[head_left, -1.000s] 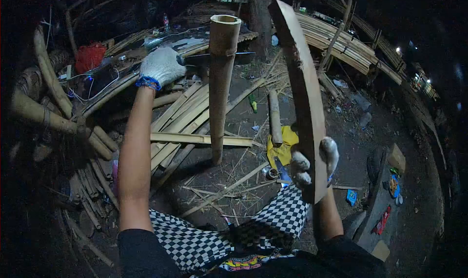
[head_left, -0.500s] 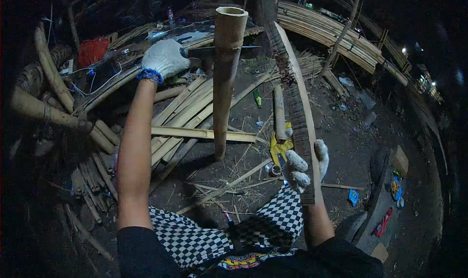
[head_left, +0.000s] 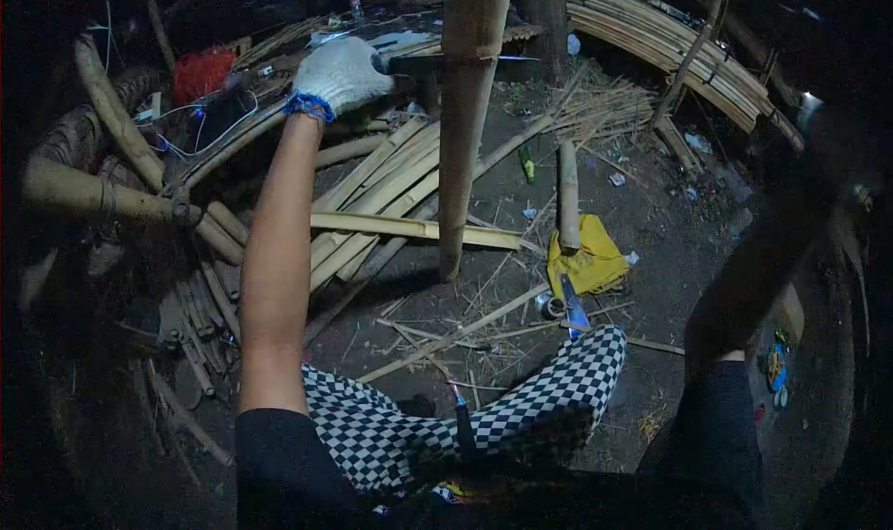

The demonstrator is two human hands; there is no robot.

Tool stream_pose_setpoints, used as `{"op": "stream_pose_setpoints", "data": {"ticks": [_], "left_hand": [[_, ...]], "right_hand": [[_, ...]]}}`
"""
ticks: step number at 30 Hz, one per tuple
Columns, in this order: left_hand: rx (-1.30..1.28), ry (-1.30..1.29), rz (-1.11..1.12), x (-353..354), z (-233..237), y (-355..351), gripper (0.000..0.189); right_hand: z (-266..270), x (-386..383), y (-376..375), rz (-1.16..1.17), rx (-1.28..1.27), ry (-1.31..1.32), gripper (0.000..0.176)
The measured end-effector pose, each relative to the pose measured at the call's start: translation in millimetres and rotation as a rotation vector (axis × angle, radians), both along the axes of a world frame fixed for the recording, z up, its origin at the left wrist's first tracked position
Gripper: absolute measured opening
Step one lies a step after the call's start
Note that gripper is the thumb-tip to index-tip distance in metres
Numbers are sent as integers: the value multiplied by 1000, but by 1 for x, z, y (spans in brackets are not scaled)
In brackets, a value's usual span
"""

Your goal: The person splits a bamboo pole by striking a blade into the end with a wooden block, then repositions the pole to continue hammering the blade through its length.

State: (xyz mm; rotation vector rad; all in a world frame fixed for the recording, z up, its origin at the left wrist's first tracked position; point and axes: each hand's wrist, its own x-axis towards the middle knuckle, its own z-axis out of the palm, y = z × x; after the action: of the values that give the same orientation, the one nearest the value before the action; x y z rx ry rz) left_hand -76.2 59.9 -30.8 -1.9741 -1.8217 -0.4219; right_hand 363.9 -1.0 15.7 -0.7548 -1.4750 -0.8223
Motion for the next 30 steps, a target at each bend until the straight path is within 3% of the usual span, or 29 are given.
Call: {"op": "stream_pose_setpoints", "data": {"ticks": [3, 5, 7, 9, 10, 11, 12, 14, 15, 16, 17, 19, 21, 23, 24, 25, 27, 28, 30], "left_hand": [[5, 26, -11, 1, 0, 4, 43], [-39, 33, 5, 9, 6, 3, 44], [-55, 108, -12, 4, 10, 9, 44], [-56, 140, 7, -2, 9, 18, 42], [-35, 63, 4, 0, 8, 14, 37], [-37, 59, 6, 0, 7, 15, 37], [-2, 81, 3, 0, 7, 18, 36], [-62, 56, -1, 5, 11, 16, 44], [-66, 56, -6, 3, 10, 23, 44], [-30, 84, -17, -3, 6, 34, 44], [7, 112, -25, -3, 5, 35, 43], [7, 91, -60, -2, 4, 33, 46], [-15, 71, -17, 5, 6, 25, 51], [-9, 72, -59, 14, 6, 19, 54], [24, 146, -59, 19, 5, 17, 53], [64, 219, -56, 22, 7, 14, 52], [-37, 252, -87, 15, 6, 34, 54], [6, 210, -64, 19, 17, 21, 51], [-9, 176, -43, 20, 9, 5, 49]], "right_hand": [[-68, -68, 41, 110, -483, 56, 46], [-144, -123, 41, 451, -963, 202, 45], [-176, -105, 35, 760, -1506, 274, 44], [-130, -88, -3, 723, -1645, 411, 39], [-115, -75, -17, 812, -1554, 450, 36], [-92, -73, -33, 755, -1517, 546, 38], [-83, -42, -27, 609, -1346, 279, 39], [-47, 3, -27, 300, -1078, 460, 37], [-23, 96, 3, -208, -975, 338, 42], [-32, 80, -32, 107, -437, 23, 50], [-22, 76, -44, 72, -155, -79, 48], [-21, 64, -26, -75, -49, -73, 46], [-59, 19, 8, -114, -218, -64, 44], [-126, -30, 42, -25, -602, -162, 42], [-163, -45, 51, 211, -812, -301, 42], [-176, -64, 30, 955, -1344, 23, 35], [-199, -33, 47, 1137, -1459, 223, 33], [-140, -58, 5, 750, -1502, 18, 34], [-102, -66, -27, 695, -1518, 341, 34]]}}
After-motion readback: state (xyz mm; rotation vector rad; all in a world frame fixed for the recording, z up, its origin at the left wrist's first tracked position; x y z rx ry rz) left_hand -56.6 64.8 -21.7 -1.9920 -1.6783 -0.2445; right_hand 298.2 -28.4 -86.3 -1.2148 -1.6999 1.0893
